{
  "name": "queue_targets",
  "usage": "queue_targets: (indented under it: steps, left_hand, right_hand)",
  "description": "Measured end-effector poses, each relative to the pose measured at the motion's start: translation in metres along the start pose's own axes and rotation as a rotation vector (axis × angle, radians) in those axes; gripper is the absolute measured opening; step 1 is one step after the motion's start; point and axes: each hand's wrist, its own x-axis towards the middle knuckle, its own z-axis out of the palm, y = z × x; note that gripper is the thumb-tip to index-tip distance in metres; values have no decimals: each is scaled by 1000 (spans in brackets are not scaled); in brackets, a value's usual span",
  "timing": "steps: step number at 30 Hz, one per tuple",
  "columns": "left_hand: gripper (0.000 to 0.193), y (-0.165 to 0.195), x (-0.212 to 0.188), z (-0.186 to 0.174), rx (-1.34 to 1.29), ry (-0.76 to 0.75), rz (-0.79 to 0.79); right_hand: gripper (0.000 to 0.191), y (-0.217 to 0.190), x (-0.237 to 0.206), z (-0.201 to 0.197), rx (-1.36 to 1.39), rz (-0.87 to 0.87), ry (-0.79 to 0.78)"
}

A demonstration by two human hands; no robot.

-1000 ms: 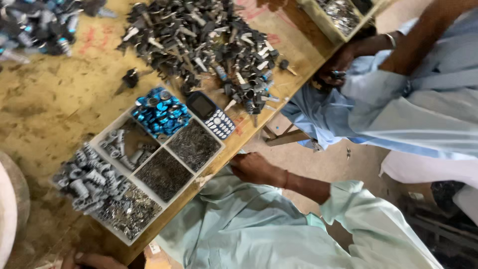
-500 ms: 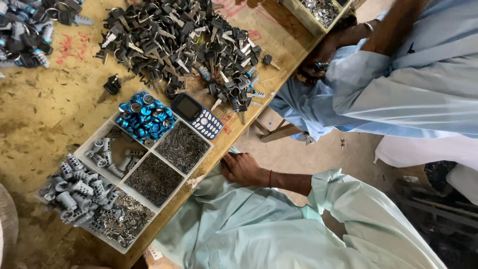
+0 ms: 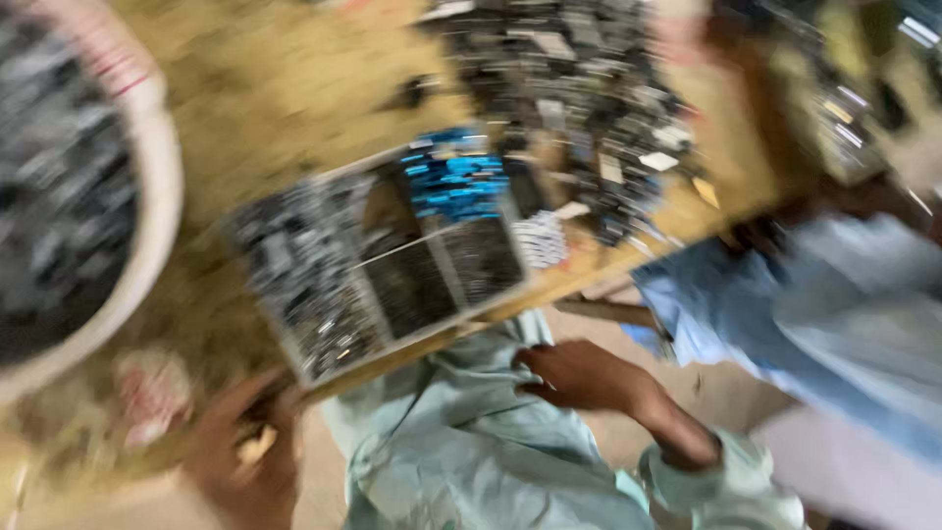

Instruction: The person sits at a workbench and assembles small electrical plug components by hand. They pick parts from a compartment tray, fit the pieces together between their fingers, and place finished assemblies onto the table or into the tray compartments, repeating the cycle.

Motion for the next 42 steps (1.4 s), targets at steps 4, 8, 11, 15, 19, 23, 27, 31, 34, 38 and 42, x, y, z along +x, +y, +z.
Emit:
queue_targets:
  steps: [4, 8, 11, 15, 19, 23, 27, 31, 34, 38, 42]
  left_hand:
    - [21, 39, 16, 9, 322, -225, 204]
    - [24, 59, 40, 13, 466, -362, 233]
    - [45, 64, 48, 11, 571, -375, 345]
    - [28, 65, 43, 17, 606, -486, 258]
    - [23, 61, 32, 26, 450, -322, 303]
    - [14, 55, 22, 27, 283, -187, 273]
    - [16, 50, 14, 32, -1, -15, 164]
    - [15, 47, 8, 39, -252, -42, 12]
    - [14, 46, 4, 51, -580, -102, -71]
    - [10, 48, -3, 67, -820, -208, -69]
    - [14, 52, 1, 75, -969, -312, -41]
  right_hand:
    - [18, -55, -2, -64, 179, -443, 158]
    - [12, -96, 58, -87, 37, -344, 441]
    - [20, -105, 97, -97, -161, -293, 481]
    - [13, -110, 105, -100, -153, -315, 451]
    - [15, -110, 96, -95, -249, -337, 436]
    - [17, -105, 94, -84, -297, -310, 474]
    - [16, -104, 92, -70, -86, -389, 645]
    - [15, -96, 87, -65, 199, -492, 701]
    - [11, -86, 83, -60, 564, -380, 563]
    - [4, -73, 73, -47, 1092, -369, 393]
    - [7, -71, 67, -41, 1193, -385, 331]
